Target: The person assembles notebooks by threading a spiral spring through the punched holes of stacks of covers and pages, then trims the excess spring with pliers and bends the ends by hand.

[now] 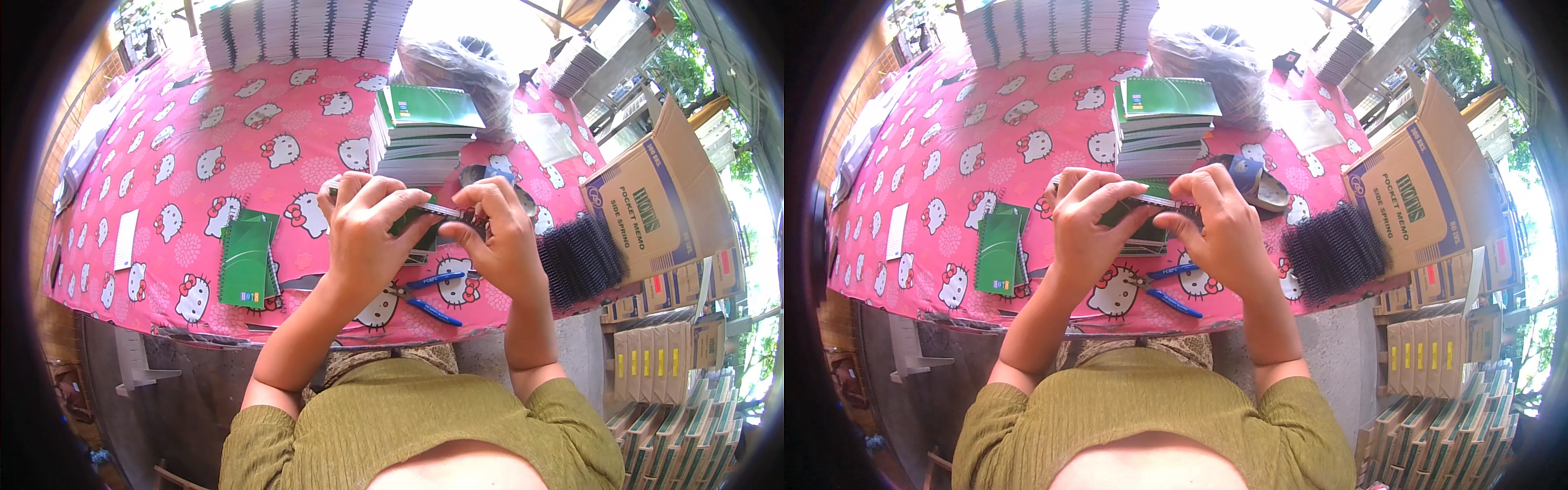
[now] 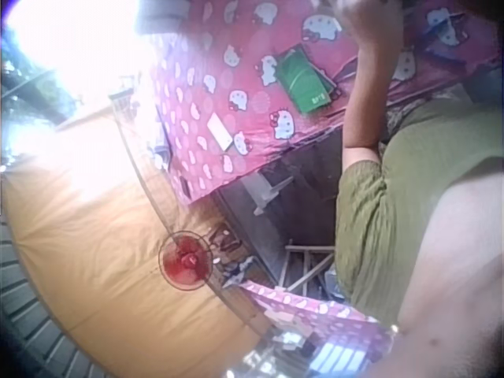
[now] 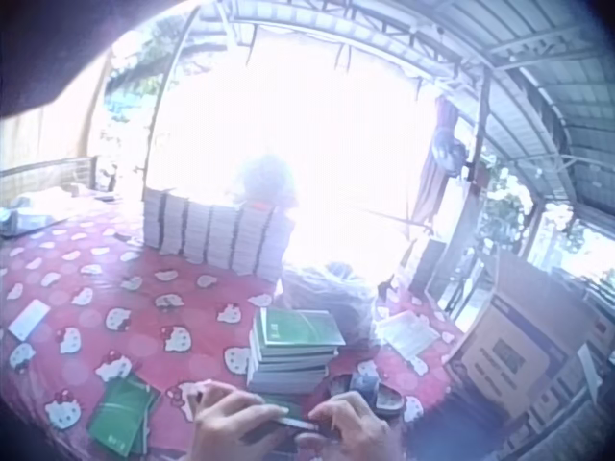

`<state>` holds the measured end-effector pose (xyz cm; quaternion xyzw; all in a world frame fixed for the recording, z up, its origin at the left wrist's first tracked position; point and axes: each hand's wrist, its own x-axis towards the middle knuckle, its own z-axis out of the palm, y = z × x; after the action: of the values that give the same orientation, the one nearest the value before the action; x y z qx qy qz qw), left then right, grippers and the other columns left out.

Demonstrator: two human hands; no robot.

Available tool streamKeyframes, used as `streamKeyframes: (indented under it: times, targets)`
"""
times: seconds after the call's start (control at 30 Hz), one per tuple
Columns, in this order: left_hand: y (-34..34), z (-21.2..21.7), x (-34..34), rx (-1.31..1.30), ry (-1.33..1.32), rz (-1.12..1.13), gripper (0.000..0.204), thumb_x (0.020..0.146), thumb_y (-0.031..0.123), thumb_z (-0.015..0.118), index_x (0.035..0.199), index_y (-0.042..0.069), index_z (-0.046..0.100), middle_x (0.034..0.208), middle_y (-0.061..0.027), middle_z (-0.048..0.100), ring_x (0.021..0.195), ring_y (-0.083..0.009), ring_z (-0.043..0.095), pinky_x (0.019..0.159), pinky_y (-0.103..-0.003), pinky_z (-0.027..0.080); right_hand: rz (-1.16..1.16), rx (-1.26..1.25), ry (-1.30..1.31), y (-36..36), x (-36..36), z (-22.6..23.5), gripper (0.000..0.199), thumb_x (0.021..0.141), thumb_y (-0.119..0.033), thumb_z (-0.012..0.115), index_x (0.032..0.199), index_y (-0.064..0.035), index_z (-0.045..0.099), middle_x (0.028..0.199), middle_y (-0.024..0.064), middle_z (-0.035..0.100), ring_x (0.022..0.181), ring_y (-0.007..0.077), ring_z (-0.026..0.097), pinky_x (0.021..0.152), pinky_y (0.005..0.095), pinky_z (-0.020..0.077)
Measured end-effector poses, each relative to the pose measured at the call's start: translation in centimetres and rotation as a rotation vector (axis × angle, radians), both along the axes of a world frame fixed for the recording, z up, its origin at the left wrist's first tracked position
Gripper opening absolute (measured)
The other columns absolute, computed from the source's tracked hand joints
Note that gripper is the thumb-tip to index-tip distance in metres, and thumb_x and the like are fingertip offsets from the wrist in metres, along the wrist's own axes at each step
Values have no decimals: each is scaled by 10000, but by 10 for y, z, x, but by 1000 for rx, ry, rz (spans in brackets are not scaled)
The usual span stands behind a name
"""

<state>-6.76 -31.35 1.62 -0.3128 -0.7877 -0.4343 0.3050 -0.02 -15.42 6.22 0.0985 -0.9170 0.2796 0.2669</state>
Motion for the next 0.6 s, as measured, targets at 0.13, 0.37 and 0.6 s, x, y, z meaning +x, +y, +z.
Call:
streamKeyframes:
  times: [0.13, 0.37, 0.6]
  targets:
    - [0, -3, -2, 3, 9, -27, 226, 609, 263, 797, 799, 185, 704, 791, 54, 611, 865, -165, 517, 841, -362, 295, 128, -33, -71, 20, -6, -8, 139, 829, -79, 616, 957, -27, 612, 856, 130, 629, 818, 282, 616, 667, 361, 495]
    - [1, 6, -5, -7, 44, -109, 258, 605, 283, 800, 809, 164, 697, 797, 44, 616, 894, -179, 532, 861, -376, 318, -457, 353, -363, 170, -28, -100, 475, 722, -287, 737, 1068, -1, 581, 949, 186, 651, 901, 341, 633, 795, 410, 495]
    - [3, 10, -11, -37, 19, -107, 326, 556, 266, 834, 769, 110, 643, 790, 3, 619, 879, -228, 545, 869, -378, 350, -272, -355, -172, 142, -31, -67, 372, 719, -194, 686, 1026, -11, 581, 883, 179, 652, 854, 303, 644, 743, 396, 510]
